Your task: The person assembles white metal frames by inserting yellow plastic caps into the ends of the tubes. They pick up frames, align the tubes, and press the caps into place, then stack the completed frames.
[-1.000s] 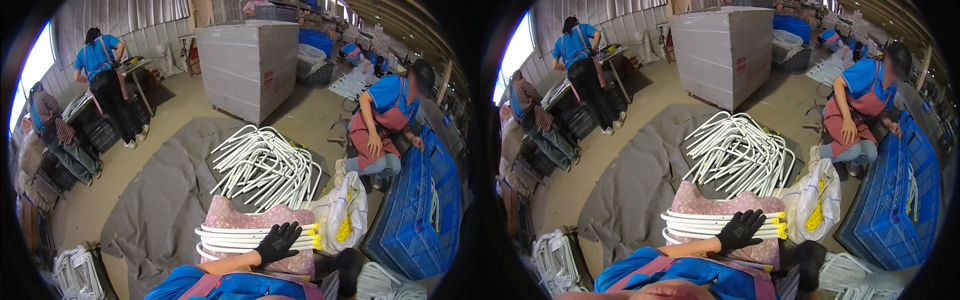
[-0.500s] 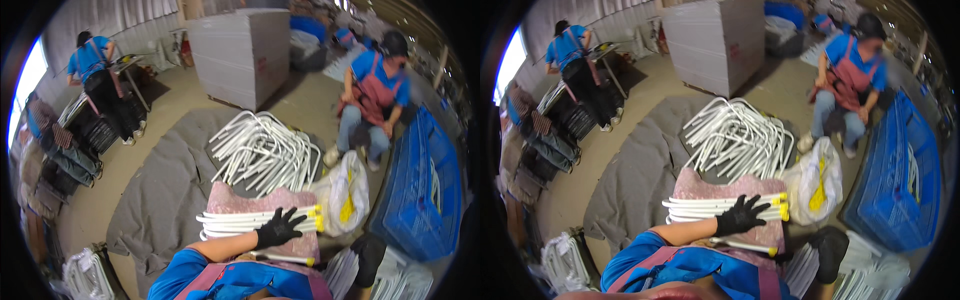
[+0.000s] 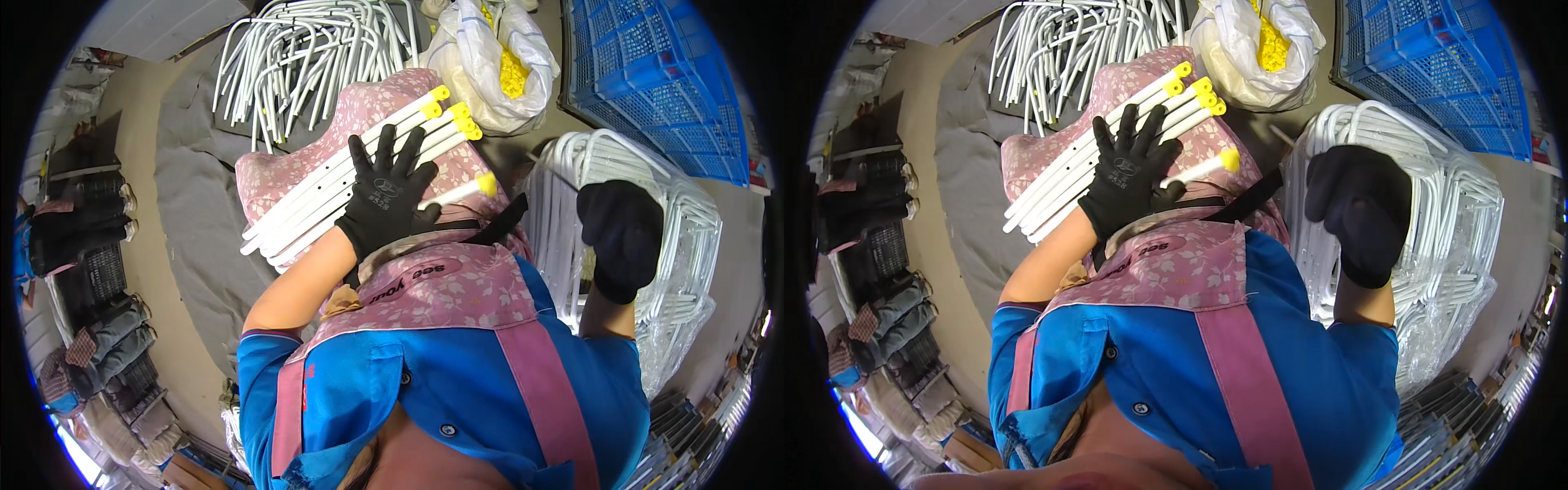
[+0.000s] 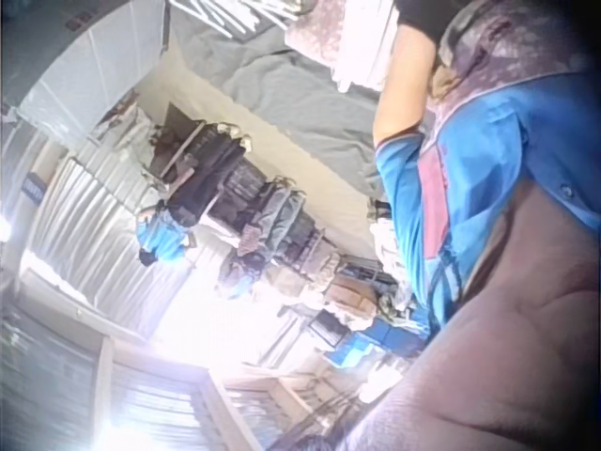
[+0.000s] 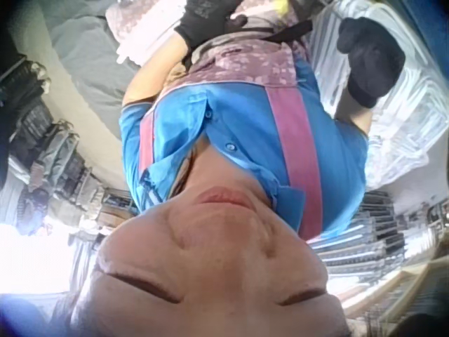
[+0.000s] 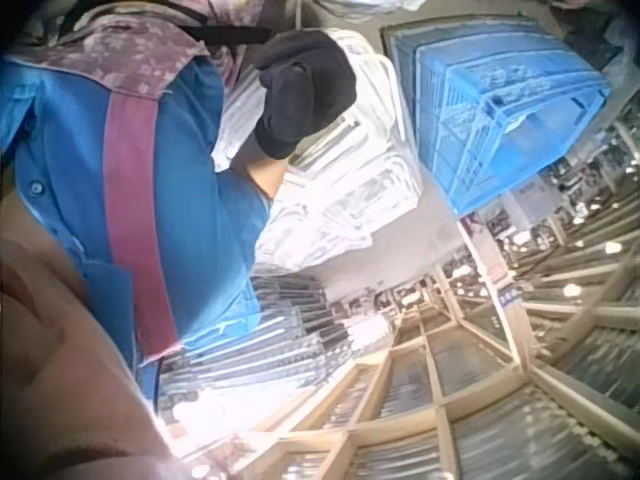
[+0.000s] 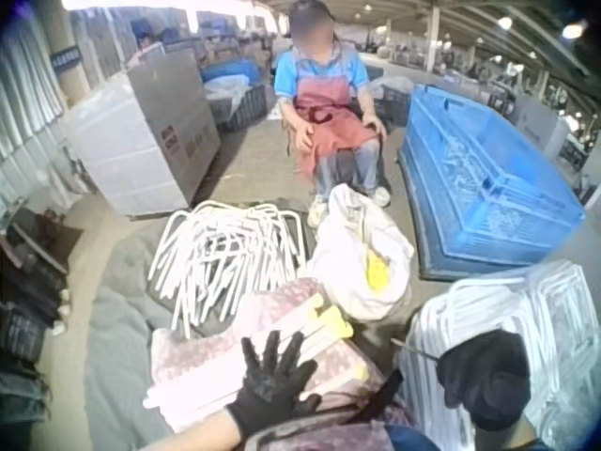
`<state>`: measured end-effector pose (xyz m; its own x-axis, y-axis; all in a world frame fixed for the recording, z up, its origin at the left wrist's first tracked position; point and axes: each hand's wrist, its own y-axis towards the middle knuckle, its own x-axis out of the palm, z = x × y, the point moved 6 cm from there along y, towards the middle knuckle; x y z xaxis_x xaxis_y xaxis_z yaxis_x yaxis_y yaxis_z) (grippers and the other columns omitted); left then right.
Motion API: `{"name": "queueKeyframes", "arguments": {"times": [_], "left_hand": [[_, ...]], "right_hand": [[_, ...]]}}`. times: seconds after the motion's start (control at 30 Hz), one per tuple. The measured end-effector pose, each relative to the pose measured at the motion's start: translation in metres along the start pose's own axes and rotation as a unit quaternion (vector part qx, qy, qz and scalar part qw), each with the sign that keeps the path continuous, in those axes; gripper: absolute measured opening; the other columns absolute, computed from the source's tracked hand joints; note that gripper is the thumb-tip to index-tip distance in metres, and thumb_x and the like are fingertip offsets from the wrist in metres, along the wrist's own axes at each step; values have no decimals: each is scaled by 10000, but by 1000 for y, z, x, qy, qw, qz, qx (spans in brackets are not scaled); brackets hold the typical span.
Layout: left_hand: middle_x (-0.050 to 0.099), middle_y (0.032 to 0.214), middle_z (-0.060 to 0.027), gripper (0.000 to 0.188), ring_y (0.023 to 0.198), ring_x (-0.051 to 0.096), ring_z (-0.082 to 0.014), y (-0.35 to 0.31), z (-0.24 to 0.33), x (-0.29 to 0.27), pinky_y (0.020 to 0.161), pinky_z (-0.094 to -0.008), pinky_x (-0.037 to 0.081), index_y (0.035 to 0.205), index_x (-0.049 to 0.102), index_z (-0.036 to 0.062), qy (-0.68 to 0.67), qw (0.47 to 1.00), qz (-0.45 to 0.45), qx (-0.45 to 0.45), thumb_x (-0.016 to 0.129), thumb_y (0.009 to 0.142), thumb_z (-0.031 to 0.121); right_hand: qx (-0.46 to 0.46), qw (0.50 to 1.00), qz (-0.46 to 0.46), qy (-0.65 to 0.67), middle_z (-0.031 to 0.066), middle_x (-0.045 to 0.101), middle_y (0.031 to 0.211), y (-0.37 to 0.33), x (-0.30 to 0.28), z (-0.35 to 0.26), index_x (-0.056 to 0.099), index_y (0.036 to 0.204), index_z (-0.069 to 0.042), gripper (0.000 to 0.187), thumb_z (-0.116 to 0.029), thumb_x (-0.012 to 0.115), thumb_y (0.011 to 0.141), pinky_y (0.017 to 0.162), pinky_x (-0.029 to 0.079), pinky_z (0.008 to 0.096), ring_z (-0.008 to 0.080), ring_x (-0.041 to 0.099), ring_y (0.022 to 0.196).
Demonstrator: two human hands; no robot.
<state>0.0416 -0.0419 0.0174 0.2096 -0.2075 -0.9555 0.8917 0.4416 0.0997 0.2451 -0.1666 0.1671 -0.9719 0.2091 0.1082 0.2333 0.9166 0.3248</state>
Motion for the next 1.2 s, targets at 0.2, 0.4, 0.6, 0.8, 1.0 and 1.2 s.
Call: {"name": "queueKeyframes", "arguments": {"times": [0.2,0.4,0.6,0.8,1.0,1.2], "left_hand": [[365,1558,-105,264,1476,129,-478,7,0,20,1077,-764,-42,1053,675,236,70,992,102,-26,630,859,409],[347,1572,-95,304,1492,107,-449,5,0,20,1074,-765,-52,1051,688,241,63,992,109,-23,668,861,478],[315,1589,-95,374,1495,94,-450,8,-1,21,1054,-785,-46,1107,673,243,54,995,75,-42,669,856,519],[366,1547,-96,295,1474,131,-463,7,1,19,1049,-806,-13,1031,668,243,68,991,111,-21,661,863,485],[340,1571,-101,326,1495,91,-446,8,0,19,1069,-775,-45,1076,700,246,76,994,71,-38,681,852,482],[344,1567,-112,307,1495,105,-444,9,1,17,1081,-765,-47,1058,698,242,65,993,96,-30,692,849,465]], "right_hand": [[14,998,-67,12,110,598,617,-7,16,3,532,566,-75,446,-347,586,915,502,339,343,205,470,499],[-13,997,-72,16,123,595,628,-7,27,23,522,569,-39,336,-227,611,833,518,393,347,223,500,525],[-18,998,-51,24,133,582,632,-16,28,33,524,581,4,272,-141,640,779,506,423,341,245,539,550],[-21,997,-40,55,115,607,662,-22,22,30,547,587,-18,256,-156,662,769,554,428,342,229,520,570],[-33,997,-63,16,93,605,648,-13,28,33,524,581,-48,320,-219,619,835,541,394,350,212,506,549],[-26,996,-79,45,107,608,649,-8,29,30,564,578,-24,270,-159,685,778,530,433,337,228,549,557]]}}
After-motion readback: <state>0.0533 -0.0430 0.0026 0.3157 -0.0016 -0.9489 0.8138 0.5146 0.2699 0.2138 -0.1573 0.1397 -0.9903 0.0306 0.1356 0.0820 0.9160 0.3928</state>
